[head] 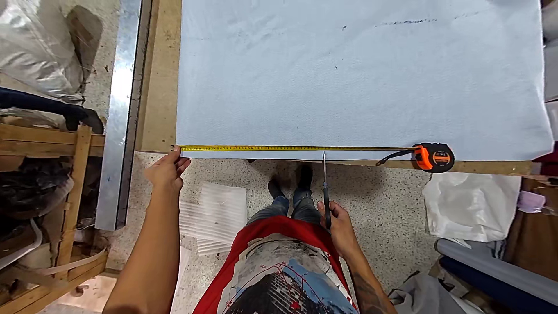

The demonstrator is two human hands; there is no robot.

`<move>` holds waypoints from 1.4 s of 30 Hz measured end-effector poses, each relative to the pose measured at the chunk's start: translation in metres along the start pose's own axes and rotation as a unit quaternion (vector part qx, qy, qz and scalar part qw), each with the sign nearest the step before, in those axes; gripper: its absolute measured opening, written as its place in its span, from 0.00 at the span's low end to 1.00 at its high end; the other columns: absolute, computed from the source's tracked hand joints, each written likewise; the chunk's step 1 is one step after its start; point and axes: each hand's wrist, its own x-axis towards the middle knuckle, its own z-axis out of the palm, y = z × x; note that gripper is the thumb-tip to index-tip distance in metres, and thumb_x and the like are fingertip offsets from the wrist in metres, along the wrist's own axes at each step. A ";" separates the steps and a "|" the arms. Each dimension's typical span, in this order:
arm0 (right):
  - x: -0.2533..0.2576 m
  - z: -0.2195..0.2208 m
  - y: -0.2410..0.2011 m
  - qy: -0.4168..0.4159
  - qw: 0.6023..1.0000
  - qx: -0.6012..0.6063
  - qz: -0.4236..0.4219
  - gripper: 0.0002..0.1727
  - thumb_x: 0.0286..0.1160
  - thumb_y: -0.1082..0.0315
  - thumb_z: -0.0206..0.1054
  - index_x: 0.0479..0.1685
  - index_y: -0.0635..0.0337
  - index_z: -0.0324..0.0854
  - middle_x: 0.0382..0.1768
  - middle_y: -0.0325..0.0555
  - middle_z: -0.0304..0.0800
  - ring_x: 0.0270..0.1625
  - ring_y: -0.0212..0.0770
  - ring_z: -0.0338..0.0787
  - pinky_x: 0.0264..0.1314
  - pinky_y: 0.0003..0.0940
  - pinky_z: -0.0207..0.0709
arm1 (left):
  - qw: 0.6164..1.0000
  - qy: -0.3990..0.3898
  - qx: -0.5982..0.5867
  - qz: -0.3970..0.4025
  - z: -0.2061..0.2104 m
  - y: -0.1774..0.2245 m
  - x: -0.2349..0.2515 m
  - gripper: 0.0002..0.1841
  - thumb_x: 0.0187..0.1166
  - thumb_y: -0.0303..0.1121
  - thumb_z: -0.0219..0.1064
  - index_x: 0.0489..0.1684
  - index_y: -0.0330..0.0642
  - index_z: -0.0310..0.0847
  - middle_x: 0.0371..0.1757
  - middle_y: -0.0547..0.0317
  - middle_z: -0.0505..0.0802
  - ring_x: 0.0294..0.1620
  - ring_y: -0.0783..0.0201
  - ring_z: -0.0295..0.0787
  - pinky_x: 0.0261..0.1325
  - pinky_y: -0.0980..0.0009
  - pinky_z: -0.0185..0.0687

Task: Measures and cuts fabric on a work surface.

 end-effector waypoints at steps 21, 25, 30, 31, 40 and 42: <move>-0.006 0.003 0.004 -0.028 0.996 0.090 0.008 0.22 0.80 0.48 0.71 0.34 0.60 0.79 0.19 0.40 0.70 0.19 0.35 0.69 0.25 0.30 0.67 | 1.000 0.005 0.009 -0.004 0.000 0.000 0.003 0.22 0.71 0.39 0.81 0.55 0.34 0.84 0.41 0.53 0.96 0.35 0.61 0.97 0.41 0.64 0.96; -0.001 0.006 0.004 -0.039 0.996 0.082 0.007 0.23 0.80 0.45 0.69 0.37 0.58 0.78 0.21 0.39 0.71 0.21 0.35 0.71 0.26 0.30 0.68 | 1.000 0.002 0.003 -0.005 -0.002 -0.002 0.004 0.21 0.71 0.38 0.81 0.55 0.34 0.84 0.40 0.52 0.96 0.33 0.61 0.96 0.40 0.65 0.96; 0.006 0.007 0.001 -0.037 0.996 0.080 -0.001 0.23 0.80 0.45 0.68 0.37 0.59 0.79 0.22 0.39 0.72 0.22 0.34 0.71 0.26 0.29 0.67 | 1.000 0.004 0.010 -0.012 -0.001 0.000 0.004 0.21 0.72 0.38 0.80 0.56 0.34 0.83 0.40 0.53 0.96 0.33 0.61 0.96 0.40 0.65 0.96; 0.008 0.007 0.000 -0.035 0.996 0.076 -0.004 0.23 0.80 0.45 0.69 0.37 0.59 0.80 0.22 0.40 0.73 0.22 0.34 0.72 0.27 0.29 0.68 | 1.000 0.003 0.010 -0.011 -0.002 -0.001 0.005 0.21 0.72 0.39 0.80 0.56 0.34 0.83 0.40 0.53 0.96 0.33 0.61 0.97 0.40 0.65 0.96; 0.017 -0.001 0.004 -0.035 0.999 0.020 -0.020 0.23 0.79 0.45 0.70 0.37 0.59 0.80 0.22 0.41 0.75 0.24 0.37 0.75 0.30 0.33 0.72 | 1.000 0.007 0.017 -0.019 0.001 0.004 0.003 0.23 0.72 0.39 0.80 0.58 0.34 0.82 0.41 0.53 0.95 0.34 0.62 0.96 0.40 0.65 0.96; 0.017 -0.002 0.004 -0.038 0.999 0.020 -0.025 0.23 0.78 0.45 0.70 0.37 0.59 0.80 0.22 0.41 0.75 0.24 0.37 0.75 0.30 0.33 0.72 | 0.999 0.008 0.021 -0.024 0.001 0.005 0.005 0.24 0.71 0.41 0.81 0.58 0.34 0.82 0.41 0.53 0.96 0.35 0.61 0.97 0.40 0.65 0.96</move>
